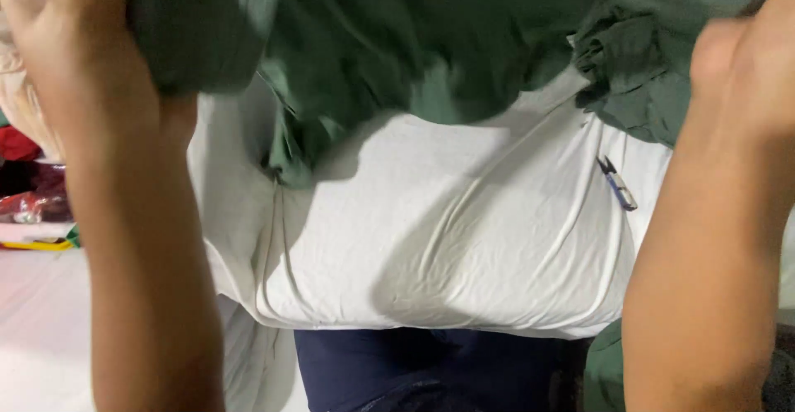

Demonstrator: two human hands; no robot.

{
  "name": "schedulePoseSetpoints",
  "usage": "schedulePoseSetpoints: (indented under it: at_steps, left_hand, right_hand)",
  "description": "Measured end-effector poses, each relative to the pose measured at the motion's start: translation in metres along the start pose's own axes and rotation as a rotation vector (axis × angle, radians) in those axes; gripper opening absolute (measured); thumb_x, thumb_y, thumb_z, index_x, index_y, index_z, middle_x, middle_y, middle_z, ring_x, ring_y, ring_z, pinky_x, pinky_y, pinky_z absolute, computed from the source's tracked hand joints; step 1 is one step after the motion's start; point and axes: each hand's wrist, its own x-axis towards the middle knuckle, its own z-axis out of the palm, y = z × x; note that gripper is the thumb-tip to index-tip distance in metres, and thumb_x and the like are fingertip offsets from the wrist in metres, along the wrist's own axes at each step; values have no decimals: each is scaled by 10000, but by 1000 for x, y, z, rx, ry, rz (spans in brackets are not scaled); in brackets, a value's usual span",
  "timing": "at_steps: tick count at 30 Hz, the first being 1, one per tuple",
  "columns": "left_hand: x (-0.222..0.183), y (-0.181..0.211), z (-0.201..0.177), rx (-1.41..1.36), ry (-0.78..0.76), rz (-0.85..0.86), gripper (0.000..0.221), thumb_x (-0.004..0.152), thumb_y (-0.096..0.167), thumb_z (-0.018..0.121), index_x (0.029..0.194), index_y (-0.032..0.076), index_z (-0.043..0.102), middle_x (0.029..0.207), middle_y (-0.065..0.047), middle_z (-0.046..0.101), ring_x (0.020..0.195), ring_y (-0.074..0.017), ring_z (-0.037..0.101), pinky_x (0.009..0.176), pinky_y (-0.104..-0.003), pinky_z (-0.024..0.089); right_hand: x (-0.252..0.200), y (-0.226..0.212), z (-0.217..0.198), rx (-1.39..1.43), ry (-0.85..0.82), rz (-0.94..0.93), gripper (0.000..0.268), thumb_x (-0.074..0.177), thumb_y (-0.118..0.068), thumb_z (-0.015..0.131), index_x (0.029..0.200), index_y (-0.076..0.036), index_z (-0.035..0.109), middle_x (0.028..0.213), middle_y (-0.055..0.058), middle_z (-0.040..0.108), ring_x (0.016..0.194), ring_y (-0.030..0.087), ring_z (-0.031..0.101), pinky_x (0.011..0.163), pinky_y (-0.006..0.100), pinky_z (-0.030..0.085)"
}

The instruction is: Trimming excess threads from green garments using scissors

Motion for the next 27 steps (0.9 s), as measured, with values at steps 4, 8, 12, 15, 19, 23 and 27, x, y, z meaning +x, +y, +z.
schedulePoseSetpoints:
  at_steps: [4,8,12,15,19,23,27]
  left_hand:
    - [-71,-36,-34,286,-178,67,411,859,8,761,1195,163,581,1065,9,506,1056,-140,531,994,-300,430]
    - [-176,-127,-120,529,-108,-394,529,650,-91,716,1133,84,587,1014,-51,563,1021,-206,560,951,-336,426]
    - [-235,-139,-155,1005,-135,-696,468,730,115,823,1174,239,741,1084,-130,721,1088,-361,676,950,-454,494]
    - [-247,-126,-153,859,59,-676,284,889,57,765,1129,207,771,1052,-83,736,836,-172,689,794,-331,544]
    - [-262,-117,-157,734,117,-633,223,921,-6,723,1109,107,764,1024,-95,721,857,-138,647,795,-333,556]
    - [-268,-101,-163,506,79,-509,185,947,-52,616,1064,55,712,1088,-77,670,1060,-152,598,976,-295,499]
    - [-268,-88,-159,352,281,-638,122,1019,79,601,1117,87,673,1262,-53,677,1130,-162,652,974,-249,558]
  right_hand:
    - [13,36,-118,867,-350,381,109,930,-207,646,1017,-237,587,1094,48,564,932,210,557,786,306,443]
    - [-69,8,-213,2149,-1118,1104,479,961,-383,877,1101,-133,493,946,-11,501,880,153,545,767,298,401]
    - [-112,37,-258,2115,-1513,928,594,753,-248,955,1071,-50,493,1062,75,684,817,137,539,733,266,430]
    - [-107,75,-271,1878,-1417,501,805,567,-314,1015,1209,-30,623,1059,154,657,1009,330,666,865,458,550]
    - [-152,62,-258,1700,-1467,394,583,668,-319,970,1105,-104,650,930,89,664,962,332,704,865,481,568]
    - [-141,79,-257,1607,-1455,617,436,786,-103,767,1181,-146,587,961,-24,717,801,232,638,795,410,512]
    - [-151,77,-252,1665,-1185,768,442,824,54,687,1220,-77,541,973,-23,746,694,177,654,767,353,511]
